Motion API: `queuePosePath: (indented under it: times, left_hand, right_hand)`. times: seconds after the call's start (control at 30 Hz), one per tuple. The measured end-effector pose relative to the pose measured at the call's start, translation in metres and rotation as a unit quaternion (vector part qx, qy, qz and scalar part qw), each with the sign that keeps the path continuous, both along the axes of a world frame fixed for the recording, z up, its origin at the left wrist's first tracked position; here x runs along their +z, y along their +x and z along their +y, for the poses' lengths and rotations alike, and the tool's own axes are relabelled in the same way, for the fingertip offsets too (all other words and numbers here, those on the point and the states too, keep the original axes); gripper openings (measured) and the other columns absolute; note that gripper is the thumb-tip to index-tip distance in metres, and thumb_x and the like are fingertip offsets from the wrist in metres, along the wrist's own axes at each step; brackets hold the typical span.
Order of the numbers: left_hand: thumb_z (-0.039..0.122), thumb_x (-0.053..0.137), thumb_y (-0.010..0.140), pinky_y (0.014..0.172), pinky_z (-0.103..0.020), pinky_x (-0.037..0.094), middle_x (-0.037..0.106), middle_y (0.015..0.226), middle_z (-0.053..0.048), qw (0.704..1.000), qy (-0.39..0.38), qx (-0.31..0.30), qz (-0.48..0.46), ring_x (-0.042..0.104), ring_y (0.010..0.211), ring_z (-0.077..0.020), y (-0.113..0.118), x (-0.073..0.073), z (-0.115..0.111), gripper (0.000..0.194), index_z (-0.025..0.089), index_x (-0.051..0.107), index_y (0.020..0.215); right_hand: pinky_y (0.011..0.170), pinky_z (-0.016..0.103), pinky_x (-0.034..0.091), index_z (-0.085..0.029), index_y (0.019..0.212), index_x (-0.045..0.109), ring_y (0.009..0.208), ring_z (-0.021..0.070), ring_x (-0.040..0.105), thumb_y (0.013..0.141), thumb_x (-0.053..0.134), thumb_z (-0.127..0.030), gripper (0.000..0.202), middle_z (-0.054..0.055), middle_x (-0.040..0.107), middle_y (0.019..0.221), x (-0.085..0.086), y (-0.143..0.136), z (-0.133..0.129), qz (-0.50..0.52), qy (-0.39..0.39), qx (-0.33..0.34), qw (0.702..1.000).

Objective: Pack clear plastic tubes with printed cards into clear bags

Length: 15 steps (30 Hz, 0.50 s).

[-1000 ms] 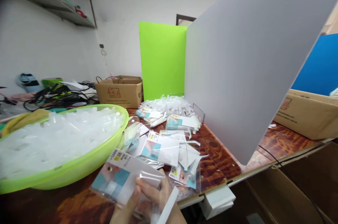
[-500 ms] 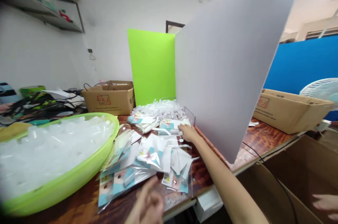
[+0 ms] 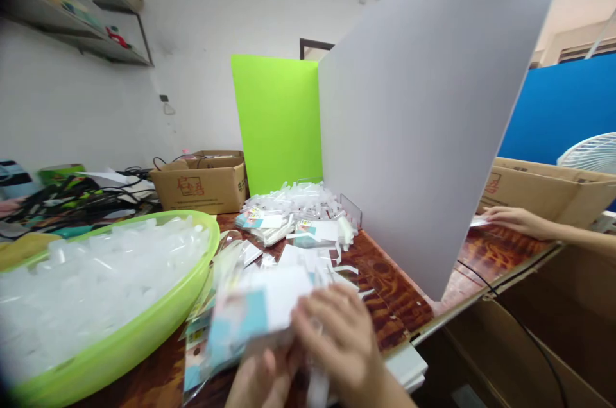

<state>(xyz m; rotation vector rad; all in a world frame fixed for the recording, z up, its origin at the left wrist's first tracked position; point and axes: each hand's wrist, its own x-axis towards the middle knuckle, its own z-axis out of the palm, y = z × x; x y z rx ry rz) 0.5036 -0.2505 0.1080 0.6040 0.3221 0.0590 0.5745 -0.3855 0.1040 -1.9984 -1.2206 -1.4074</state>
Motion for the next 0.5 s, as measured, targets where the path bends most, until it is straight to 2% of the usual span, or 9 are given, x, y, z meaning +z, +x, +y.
queuePosePath:
  times: [0.07, 0.13, 0.2, 0.27, 0.3, 0.37, 0.43, 0.5]
  left_hand:
    - [0.028, 0.068, 0.075, 0.082, -0.035, 0.053, 0.067, 0.112, -0.009, 0.997, -0.008, 0.062, 0.038, 0.062, 0.104, -0.0263, 0.004, 0.017, 0.000, 0.046, 0.023, 0.056, 0.119]
    - [0.021, 0.058, 0.082, 0.081, -0.033, 0.055, 0.067, 0.113, -0.008, 0.991, -0.021, 0.111, 0.074, 0.063, 0.103, -0.0238, 0.005, 0.028, 0.004, 0.043, 0.025, 0.051, 0.125]
    - [0.018, 0.054, 0.084, 0.077, -0.032, 0.056, 0.066, 0.116, -0.007, 0.984, -0.028, 0.153, 0.089, 0.062, 0.105, -0.0236, 0.002, 0.032, 0.010, 0.043, 0.027, 0.050, 0.126]
    - [0.019, 0.055, 0.084, 0.076, -0.030, 0.057, 0.062, 0.122, -0.006, 0.984, -0.008, 0.166, 0.066, 0.058, 0.113, -0.0243, -0.001, 0.031, 0.017, 0.044, 0.029, 0.049, 0.127]
    - [0.019, 0.055, 0.084, 0.076, -0.030, 0.057, 0.061, 0.125, -0.005, 0.983, 0.006, 0.174, 0.057, 0.055, 0.116, -0.0244, -0.003, 0.030, 0.019, 0.045, 0.030, 0.049, 0.128]
    - [0.020, 0.055, 0.084, 0.079, -0.029, 0.056, 0.058, 0.129, -0.004, 0.980, 0.034, 0.192, 0.050, 0.052, 0.120, -0.0234, -0.007, 0.024, 0.022, 0.047, 0.031, 0.047, 0.129]
    - [0.025, 0.057, 0.084, 0.085, -0.031, 0.055, 0.059, 0.128, -0.005, 0.977, 0.068, 0.196, 0.041, 0.052, 0.120, -0.0245, -0.011, 0.016, 0.023, 0.047, 0.029, 0.048, 0.129]
    - [0.030, 0.063, 0.079, 0.091, -0.033, 0.052, 0.062, 0.123, -0.006, 0.973, 0.105, 0.204, 0.031, 0.051, 0.121, -0.0267, -0.015, 0.007, 0.024, 0.047, 0.026, 0.053, 0.125]
  right_hand:
    - [0.084, 0.035, 0.047, -0.023, 0.094, 0.066, 0.078, 0.0177, 0.063, 0.085, 0.057, -0.024, 0.013, 0.001, 0.070, 0.082, -0.010, -0.031, 0.005, -0.041, -0.002, 0.041, 0.998]
    - [0.074, 0.032, 0.049, -0.024, 0.093, 0.061, 0.061, 0.0147, 0.058, 0.084, 0.059, -0.023, 0.010, -0.002, 0.061, 0.066, -0.023, -0.045, 0.006, 0.015, 0.129, 0.017, 0.991]
    - [0.064, 0.028, 0.048, -0.024, 0.099, 0.055, 0.055, 0.0123, 0.052, 0.083, 0.061, -0.028, 0.018, -0.004, 0.053, 0.066, -0.034, -0.050, 0.008, 0.148, 0.282, -0.050, 0.947]
    - [0.062, 0.025, 0.046, -0.022, 0.106, 0.048, 0.060, 0.0119, 0.054, 0.087, 0.054, -0.039, 0.026, -0.001, 0.052, 0.078, -0.042, -0.053, 0.016, 0.297, 0.362, -0.090, 0.879]
    - [0.062, 0.024, 0.046, -0.022, 0.107, 0.046, 0.064, 0.0124, 0.055, 0.089, 0.049, -0.045, 0.029, 0.001, 0.053, 0.082, -0.044, -0.056, 0.021, 0.362, 0.377, -0.082, 0.849]
    - [0.064, 0.023, 0.045, -0.023, 0.106, 0.047, 0.070, 0.0137, 0.056, 0.091, 0.039, -0.050, 0.032, 0.002, 0.055, 0.084, -0.045, -0.064, 0.031, 0.449, 0.367, -0.009, 0.815]
    - [0.067, 0.023, 0.045, -0.023, 0.101, 0.054, 0.073, 0.0147, 0.057, 0.089, 0.045, -0.051, 0.031, 0.001, 0.059, 0.081, -0.043, -0.074, 0.037, 0.481, 0.353, 0.065, 0.800]
    - [0.065, 0.022, 0.046, -0.023, 0.092, 0.061, 0.071, 0.0147, 0.059, 0.082, 0.058, -0.048, 0.027, 0.002, 0.063, 0.083, -0.039, -0.082, 0.036, 0.484, 0.370, 0.106, 0.786]
